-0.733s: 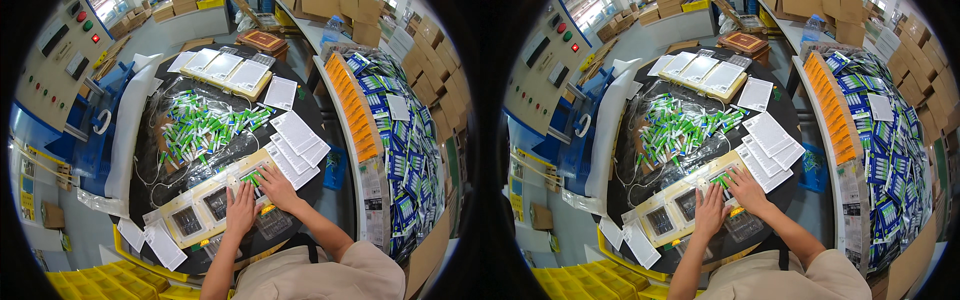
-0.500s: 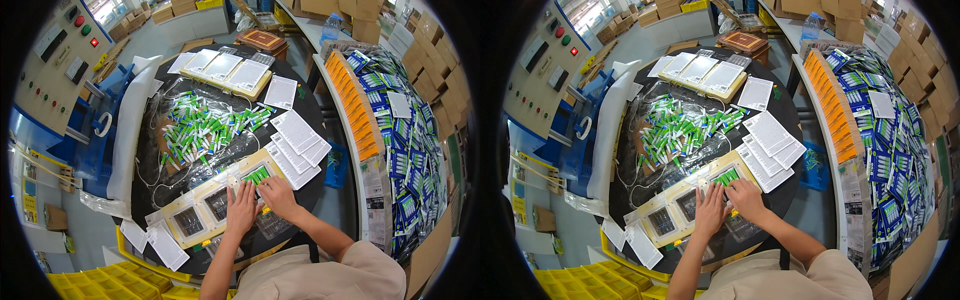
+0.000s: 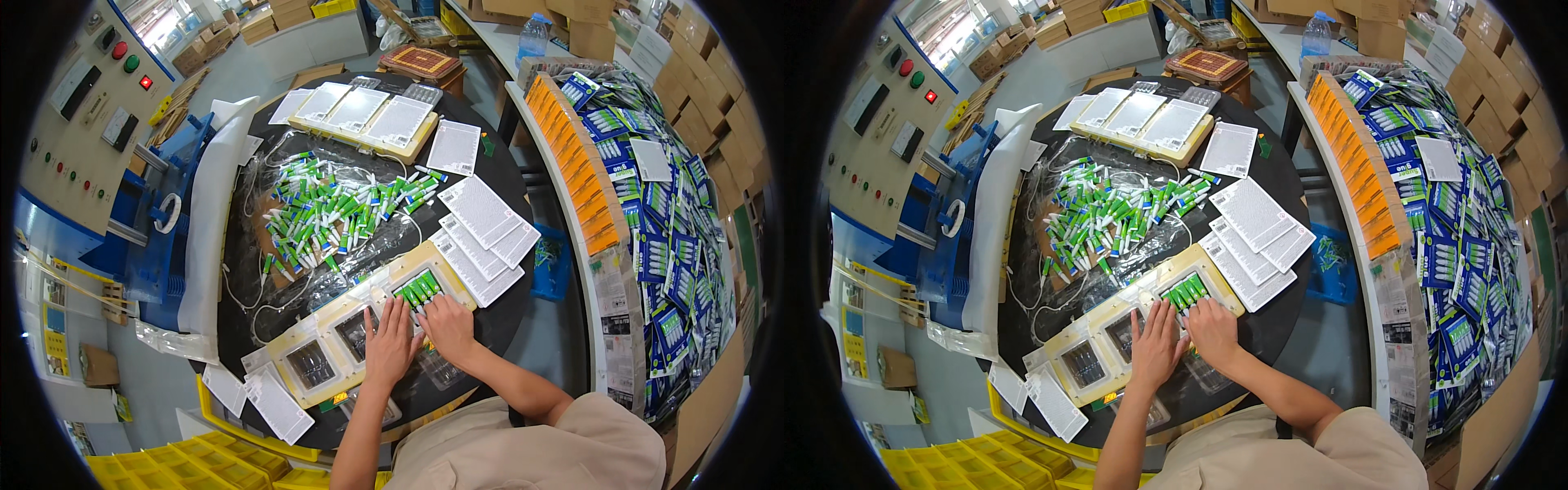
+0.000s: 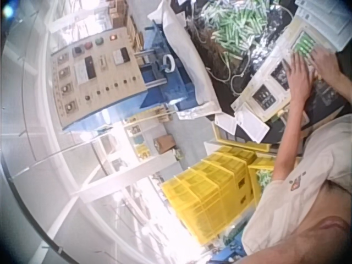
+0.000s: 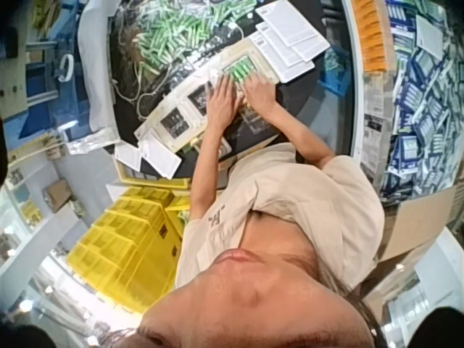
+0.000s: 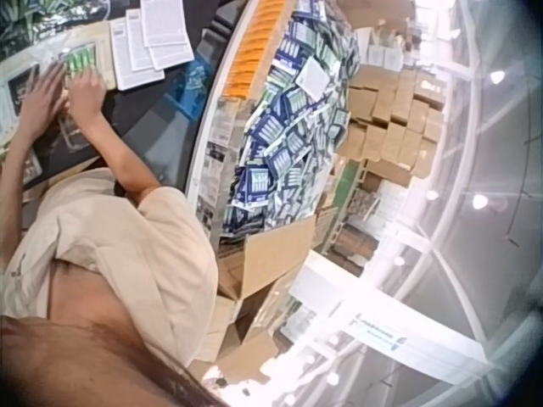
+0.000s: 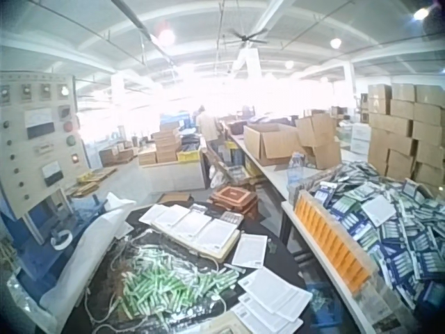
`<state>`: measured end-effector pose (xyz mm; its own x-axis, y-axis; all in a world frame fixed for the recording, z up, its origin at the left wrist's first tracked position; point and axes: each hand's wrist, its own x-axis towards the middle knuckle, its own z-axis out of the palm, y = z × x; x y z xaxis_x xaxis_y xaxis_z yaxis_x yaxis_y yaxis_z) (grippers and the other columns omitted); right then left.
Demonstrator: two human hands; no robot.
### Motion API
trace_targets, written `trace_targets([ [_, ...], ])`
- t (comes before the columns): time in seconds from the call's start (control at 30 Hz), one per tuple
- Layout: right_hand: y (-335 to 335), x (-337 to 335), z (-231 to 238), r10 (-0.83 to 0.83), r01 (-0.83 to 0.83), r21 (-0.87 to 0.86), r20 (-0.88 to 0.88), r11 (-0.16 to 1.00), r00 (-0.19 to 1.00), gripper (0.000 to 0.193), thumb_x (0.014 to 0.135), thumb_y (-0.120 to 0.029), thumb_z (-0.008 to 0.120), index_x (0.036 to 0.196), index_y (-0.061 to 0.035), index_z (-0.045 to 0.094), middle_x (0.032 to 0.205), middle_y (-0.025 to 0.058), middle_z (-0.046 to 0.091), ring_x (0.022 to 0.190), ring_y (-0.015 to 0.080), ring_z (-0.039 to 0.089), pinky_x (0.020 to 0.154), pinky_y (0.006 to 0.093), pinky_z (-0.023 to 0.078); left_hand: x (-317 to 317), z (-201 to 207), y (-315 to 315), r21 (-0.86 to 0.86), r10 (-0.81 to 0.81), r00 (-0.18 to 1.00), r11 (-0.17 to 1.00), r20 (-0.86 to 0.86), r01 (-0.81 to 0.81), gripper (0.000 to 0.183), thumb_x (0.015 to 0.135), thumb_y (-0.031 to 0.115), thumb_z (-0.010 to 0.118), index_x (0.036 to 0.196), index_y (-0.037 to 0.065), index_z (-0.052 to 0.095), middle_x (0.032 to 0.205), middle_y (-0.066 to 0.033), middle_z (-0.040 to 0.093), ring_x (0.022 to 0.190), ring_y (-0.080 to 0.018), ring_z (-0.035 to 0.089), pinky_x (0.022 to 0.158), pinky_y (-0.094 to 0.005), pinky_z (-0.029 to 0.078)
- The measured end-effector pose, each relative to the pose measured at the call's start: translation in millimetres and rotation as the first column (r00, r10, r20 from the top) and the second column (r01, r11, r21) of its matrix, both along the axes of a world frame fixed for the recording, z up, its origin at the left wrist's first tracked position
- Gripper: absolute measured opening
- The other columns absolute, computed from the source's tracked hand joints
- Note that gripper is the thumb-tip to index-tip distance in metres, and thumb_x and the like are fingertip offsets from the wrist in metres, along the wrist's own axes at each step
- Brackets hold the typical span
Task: The person repeatedly picks green cylindrical batteries from a pile and places them into slots on a wooden fixture. They then cover the fixture with white paper sheets and clear plastic trays, and move the assembled unit to a nearby box. The cycle repeats with new batteries and trays.
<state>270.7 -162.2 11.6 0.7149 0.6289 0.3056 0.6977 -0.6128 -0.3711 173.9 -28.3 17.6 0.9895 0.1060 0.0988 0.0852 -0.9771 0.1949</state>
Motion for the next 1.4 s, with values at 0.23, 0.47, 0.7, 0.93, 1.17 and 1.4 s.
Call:
trace_targets([
  [0.23,8.6,0.5,4.5,-0.058,0.056,-0.089,-0.013,0.994,0.998,0.02,0.082,-0.025,0.075,0.074,-0.0077,0.068,0.079,0.0086,0.063,0.079,0.0269,0.065,0.065,0.0402,0.054,1.0,5.0,1.3,0.034,-0.004,1.0,0.999,-0.012,0.005,0.067,0.095,0.043,0.064,0.148,0.004,0.049,0.158,-0.0095,0.045,0.151,-0.0258,0.034,0.124,-0.0609,0.013],
  [0.47,2.9,9.0,8.9,-0.139,0.148,0.01,-0.276,0.989,0.951,0.022,0.081,-0.025,0.076,0.072,-0.0048,0.073,0.077,0.012,0.069,0.075,0.0315,0.068,0.066,0.0434,0.054,2.6,7.0,1.8,0.021,-0.004,1.0,1.0,0.008,0.004,0.067,0.095,0.044,0.065,0.147,0.004,0.05,0.155,-0.0104,0.048,0.15,-0.0274,0.036,0.124,-0.0608,0.012],
  [0.7,0.5,5.3,16.2,-0.104,0.132,0.086,-0.271,0.987,0.957,0.018,0.084,-0.023,0.075,0.079,-0.0054,0.074,0.081,0.0114,0.068,0.079,0.0315,0.067,0.066,0.0435,0.053,-0.3,9.6,0.7,-0.029,0.006,1.0,1.0,-0.018,-0.006,0.072,0.095,0.045,0.065,0.15,0.004,0.045,0.158,-0.0108,0.043,0.15,-0.0273,0.036,0.125,-0.0583,0.012],
  [0.93,1.9,12.6,15.5,0.013,-0.018,0.113,0.044,0.993,0.999,0.029,0.085,-0.01,0.069,0.113,-0.0071,0.073,0.103,0.0076,0.062,0.101,0.0269,0.058,0.084,0.0399,0.046,-1.8,8.4,-3.7,-0.024,-0.045,0.999,0.999,-0.012,0.045,0.074,0.096,0.044,0.063,0.155,0.005,0.039,0.162,-0.01,0.038,0.153,-0.0261,0.031,0.125,-0.0589,0.011],
  [1.17,0.1,11.8,8.9,0.046,-0.045,0.026,-0.022,0.999,0.999,0.031,0.085,-0.01,0.068,0.116,-0.0065,0.073,0.105,0.0085,0.062,0.103,0.0268,0.057,0.087,0.0408,0.043,3.9,5.1,-4.3,0.069,-0.044,0.997,0.996,-0.068,0.048,0.07,0.101,0.052,0.053,0.153,0.006,0.044,0.162,-0.0084,0.04,0.152,-0.0232,0.032,0.124,-0.0603,0.014],
  [1.4,-1.4,14.7,3.4,0.057,-0.06,0.119,0.025,0.991,0.998,0.028,0.087,-0.009,0.067,0.114,-0.0048,0.072,0.109,0.0093,0.064,0.107,0.0278,0.058,0.091,0.0429,0.044,2.7,1.9,-5.4,0.004,-0.037,0.999,0.999,-0.027,0.037,0.069,0.101,0.051,0.054,0.152,0.005,0.046,0.161,-0.0086,0.041,0.152,-0.0231,0.032,0.124,-0.0592,0.014],
])
